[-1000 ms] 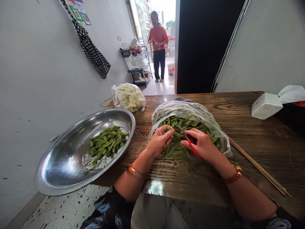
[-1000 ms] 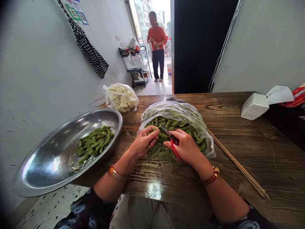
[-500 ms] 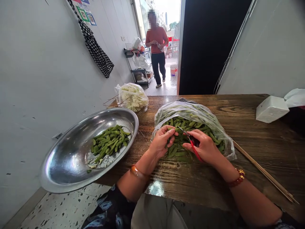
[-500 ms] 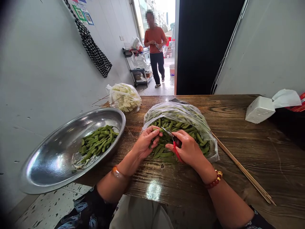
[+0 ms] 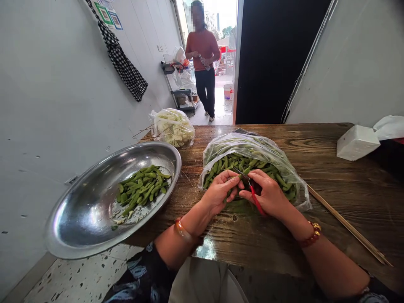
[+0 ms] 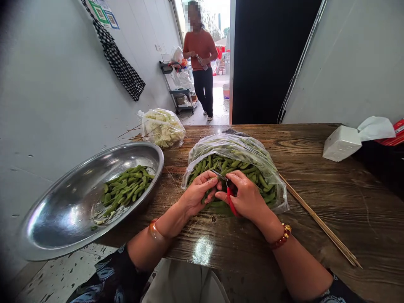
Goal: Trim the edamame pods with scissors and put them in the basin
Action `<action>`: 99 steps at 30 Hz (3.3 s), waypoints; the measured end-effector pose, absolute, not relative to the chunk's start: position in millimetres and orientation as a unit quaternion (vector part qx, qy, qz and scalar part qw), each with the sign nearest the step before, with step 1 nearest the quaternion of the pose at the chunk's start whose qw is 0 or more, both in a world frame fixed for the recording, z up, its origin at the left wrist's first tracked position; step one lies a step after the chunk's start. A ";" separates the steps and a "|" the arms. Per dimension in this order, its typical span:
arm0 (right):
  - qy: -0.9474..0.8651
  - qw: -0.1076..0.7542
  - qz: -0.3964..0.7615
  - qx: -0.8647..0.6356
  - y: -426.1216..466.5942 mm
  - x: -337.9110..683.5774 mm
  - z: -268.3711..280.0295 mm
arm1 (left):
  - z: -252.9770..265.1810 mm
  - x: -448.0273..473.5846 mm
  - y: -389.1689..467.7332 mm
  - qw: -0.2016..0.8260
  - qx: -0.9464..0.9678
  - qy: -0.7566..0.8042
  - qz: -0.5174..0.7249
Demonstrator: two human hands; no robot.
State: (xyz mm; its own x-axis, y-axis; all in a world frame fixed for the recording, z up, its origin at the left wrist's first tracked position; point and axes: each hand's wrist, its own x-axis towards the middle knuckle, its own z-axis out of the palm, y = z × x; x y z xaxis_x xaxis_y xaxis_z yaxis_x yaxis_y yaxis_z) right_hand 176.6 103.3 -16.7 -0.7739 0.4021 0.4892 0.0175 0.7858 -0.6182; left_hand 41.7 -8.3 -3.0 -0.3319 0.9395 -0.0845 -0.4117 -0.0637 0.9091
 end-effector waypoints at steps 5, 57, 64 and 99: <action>-0.893 0.305 0.312 -0.113 104.2 177.1 -15.6 | -3.3 41.3 -8.8 0.497 0.285 0.471 0.671; -0.870 0.311 0.337 -0.180 109.1 184.4 1.3 | 10.8 12.9 -13.0 0.158 0.526 0.708 0.444; -0.878 0.301 0.339 -0.153 109.3 182.9 -3.2 | 13.0 18.8 -14.2 0.408 0.410 0.585 0.568; -0.901 0.273 0.320 -0.102 102.3 181.3 -11.5 | 3.8 36.4 -11.6 0.389 0.400 0.577 0.596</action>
State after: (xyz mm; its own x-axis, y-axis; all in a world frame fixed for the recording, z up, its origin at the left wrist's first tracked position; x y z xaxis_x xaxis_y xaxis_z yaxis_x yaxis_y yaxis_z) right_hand 181.3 102.3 -11.5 -0.8297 0.3585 0.4278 0.0084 0.7744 -0.6326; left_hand 36.4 -11.6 3.8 -0.3775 0.9256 0.0292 -0.0013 -0.0321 0.9995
